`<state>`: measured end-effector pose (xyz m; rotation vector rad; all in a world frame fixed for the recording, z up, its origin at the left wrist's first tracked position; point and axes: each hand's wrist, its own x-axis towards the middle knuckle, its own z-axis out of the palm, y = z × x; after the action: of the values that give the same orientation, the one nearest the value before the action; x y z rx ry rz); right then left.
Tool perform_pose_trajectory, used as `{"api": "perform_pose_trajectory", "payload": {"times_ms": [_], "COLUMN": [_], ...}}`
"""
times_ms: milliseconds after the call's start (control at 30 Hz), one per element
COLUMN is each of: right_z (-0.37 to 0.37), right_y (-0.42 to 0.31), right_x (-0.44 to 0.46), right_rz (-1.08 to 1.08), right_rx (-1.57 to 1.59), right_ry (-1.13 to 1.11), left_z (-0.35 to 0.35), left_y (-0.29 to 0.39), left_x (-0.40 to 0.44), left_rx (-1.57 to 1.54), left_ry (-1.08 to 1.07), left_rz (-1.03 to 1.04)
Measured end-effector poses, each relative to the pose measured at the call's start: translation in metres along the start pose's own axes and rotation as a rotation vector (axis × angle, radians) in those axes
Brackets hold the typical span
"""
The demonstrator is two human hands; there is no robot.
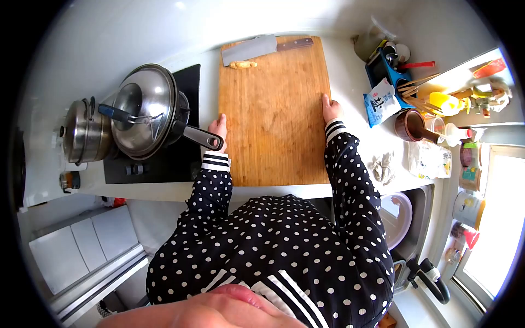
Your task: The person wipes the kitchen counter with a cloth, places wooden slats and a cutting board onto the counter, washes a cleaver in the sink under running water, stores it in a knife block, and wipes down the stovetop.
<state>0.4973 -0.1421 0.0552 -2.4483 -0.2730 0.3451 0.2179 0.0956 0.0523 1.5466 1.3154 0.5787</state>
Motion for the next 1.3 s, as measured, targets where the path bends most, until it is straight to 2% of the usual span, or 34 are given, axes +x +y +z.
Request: {"api": "perform_pose_trajectory", "payload": {"times_ms": [133,233,267,300,367,400,433,500,567,633,733,833,900,1033,1100,1133,1200,1233,1300], "right_z": [-0.001,-0.011,-0.017,-0.021,-0.027,-0.035,-0.041,-0.032,-0.013,0.009,0.020,-0.004,-0.012,-0.053,-0.055,-0.050,-0.070,-0.055,-0.037], "right_y": [0.000,-0.005,-0.010,-0.015,-0.030,-0.051,-0.078,-0.116,-0.142,-0.154,-0.154,-0.155,-0.133,-0.101,-0.065,-0.040,-0.035,-0.006,0.034], "right_x": [0.004,0.004,0.007,0.008,0.016,0.023,0.027,0.047,0.083,0.113,0.125,0.100,0.081,-0.008,-0.055,-0.078,-0.155,-0.175,-0.219], "right_rz": [-0.032,-0.133,-0.081,-0.161,-0.328,-0.375,-0.480,-0.724,-0.936,-1.060,-0.969,-0.834,-0.902,-0.811,-0.697,-0.615,-0.393,-0.337,-0.212], "right_rx": [-0.085,-0.207,-0.280,-0.322,-0.401,-0.424,-0.374,-0.283,-0.300,-0.407,-0.659,-0.744,-0.683,-0.518,-0.255,-0.169,0.008,0.192,0.351], "right_ry": [0.017,0.019,-0.063,0.028,0.216,0.183,0.186,0.198,0.290,0.460,0.319,-0.166,-0.204,0.070,0.145,0.142,0.150,0.156,0.236], "left_z": [0.000,-0.001,-0.004,-0.007,-0.004,-0.001,-0.003,-0.021,-0.026,-0.027,-0.028,-0.023,-0.012,0.022,0.042,0.053,0.069,0.084,0.093], "left_y": [0.002,0.004,0.007,0.008,-0.006,-0.026,0.003,0.045,0.047,0.053,0.062,0.055,0.056,0.064,0.079,0.085,0.102,0.100,0.110], "left_x": [0.005,0.004,0.004,0.005,0.009,0.020,-0.004,-0.043,-0.067,-0.098,-0.130,-0.149,-0.152,-0.145,-0.145,-0.150,-0.166,-0.173,-0.202], "left_rx": [0.051,0.082,0.127,0.171,0.037,0.029,0.134,0.306,0.228,0.165,0.175,0.059,-0.055,-0.347,-0.481,-0.506,-0.547,-0.669,-0.566], "left_ry": [-0.030,-0.044,-0.068,-0.092,-0.083,-0.072,0.100,0.189,0.162,-0.026,-0.206,-0.425,-0.540,-0.716,-0.815,-0.838,-0.931,-1.011,-1.154], "left_rz": [0.009,0.015,0.031,0.048,0.147,0.140,0.190,0.489,0.724,0.624,0.633,0.559,0.472,0.330,0.254,0.222,0.159,0.191,0.068]}}
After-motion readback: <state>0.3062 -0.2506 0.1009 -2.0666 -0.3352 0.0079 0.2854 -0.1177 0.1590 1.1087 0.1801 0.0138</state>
